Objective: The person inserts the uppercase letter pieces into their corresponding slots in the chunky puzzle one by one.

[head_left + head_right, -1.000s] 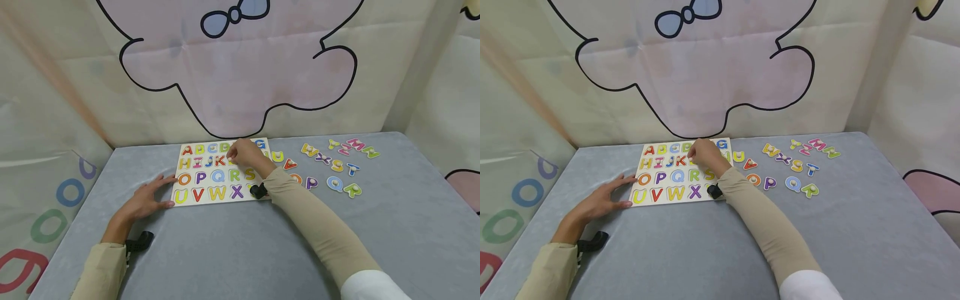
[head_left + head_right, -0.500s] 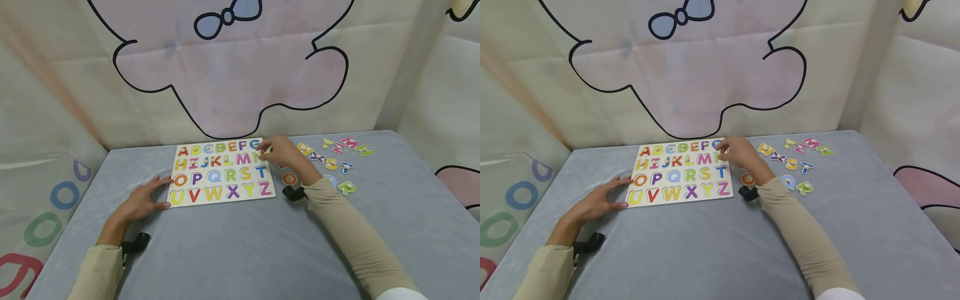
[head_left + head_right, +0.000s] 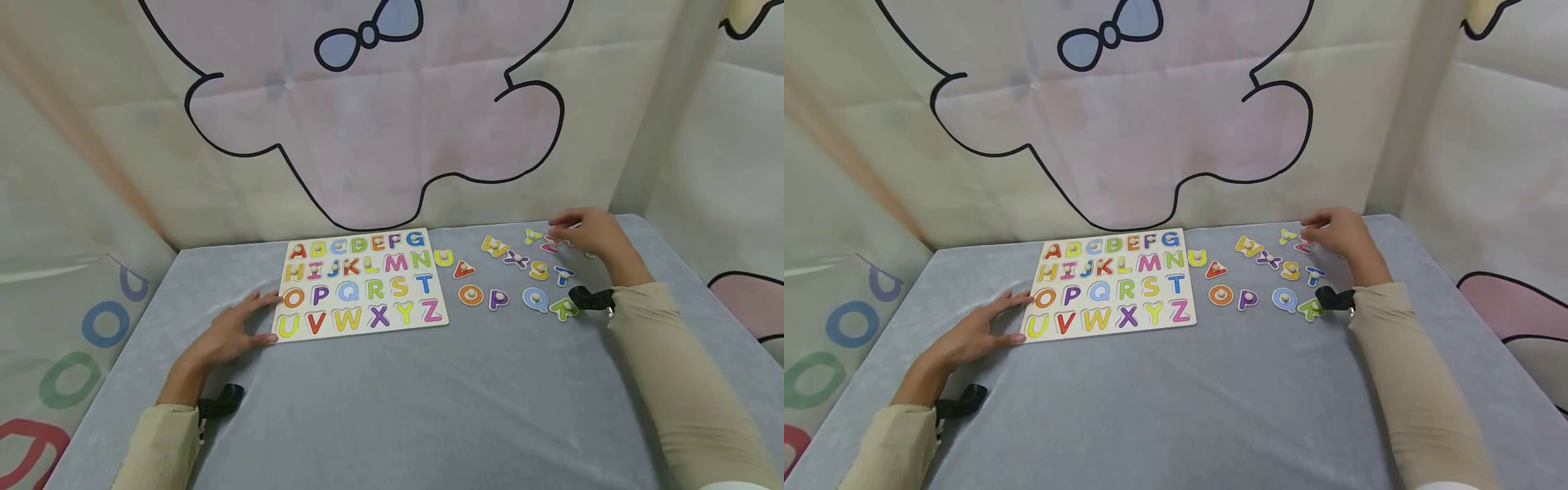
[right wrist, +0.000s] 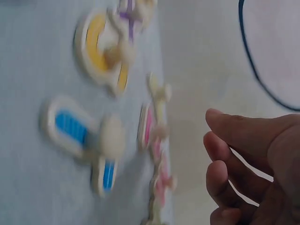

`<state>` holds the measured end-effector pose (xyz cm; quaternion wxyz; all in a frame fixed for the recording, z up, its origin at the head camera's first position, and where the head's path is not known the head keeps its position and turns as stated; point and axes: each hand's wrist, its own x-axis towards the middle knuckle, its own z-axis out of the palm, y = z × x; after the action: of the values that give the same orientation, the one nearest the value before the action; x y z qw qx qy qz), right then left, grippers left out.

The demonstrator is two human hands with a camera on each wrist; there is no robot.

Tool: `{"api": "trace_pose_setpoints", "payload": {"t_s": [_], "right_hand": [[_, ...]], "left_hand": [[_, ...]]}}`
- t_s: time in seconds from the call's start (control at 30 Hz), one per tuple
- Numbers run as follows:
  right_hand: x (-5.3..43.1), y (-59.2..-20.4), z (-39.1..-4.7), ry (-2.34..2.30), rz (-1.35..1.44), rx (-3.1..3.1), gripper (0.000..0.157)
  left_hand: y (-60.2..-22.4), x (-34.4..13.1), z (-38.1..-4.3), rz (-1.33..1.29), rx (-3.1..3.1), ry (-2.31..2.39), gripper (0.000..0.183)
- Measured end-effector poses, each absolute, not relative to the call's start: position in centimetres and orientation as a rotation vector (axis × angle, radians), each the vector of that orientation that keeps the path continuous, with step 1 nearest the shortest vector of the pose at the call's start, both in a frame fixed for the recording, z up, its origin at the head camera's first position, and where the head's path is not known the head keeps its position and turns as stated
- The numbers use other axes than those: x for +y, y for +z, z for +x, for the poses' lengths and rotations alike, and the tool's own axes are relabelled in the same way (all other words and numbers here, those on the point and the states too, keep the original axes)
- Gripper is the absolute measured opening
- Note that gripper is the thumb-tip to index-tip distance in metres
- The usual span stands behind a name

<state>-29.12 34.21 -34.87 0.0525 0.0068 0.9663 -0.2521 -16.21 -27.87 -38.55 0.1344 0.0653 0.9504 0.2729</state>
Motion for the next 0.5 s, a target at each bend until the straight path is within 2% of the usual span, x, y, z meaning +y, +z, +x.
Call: {"api": "trace_pose_setpoints", "payload": {"t_s": [0.23, 0.5], "right_hand": [[37.5, -36.5, -29.7, -0.762, 0.177, 2.927, 0.043], [37.8, -37.1, -29.8, -0.724, 0.249, 2.967, 0.044]], "left_hand": [[-38.6, -27.9, -16.2, 0.167, 2.751, 0.77, 0.075], [-38.5, -27.9, -16.3, 0.179, 2.75, 0.777, 0.075]]}}
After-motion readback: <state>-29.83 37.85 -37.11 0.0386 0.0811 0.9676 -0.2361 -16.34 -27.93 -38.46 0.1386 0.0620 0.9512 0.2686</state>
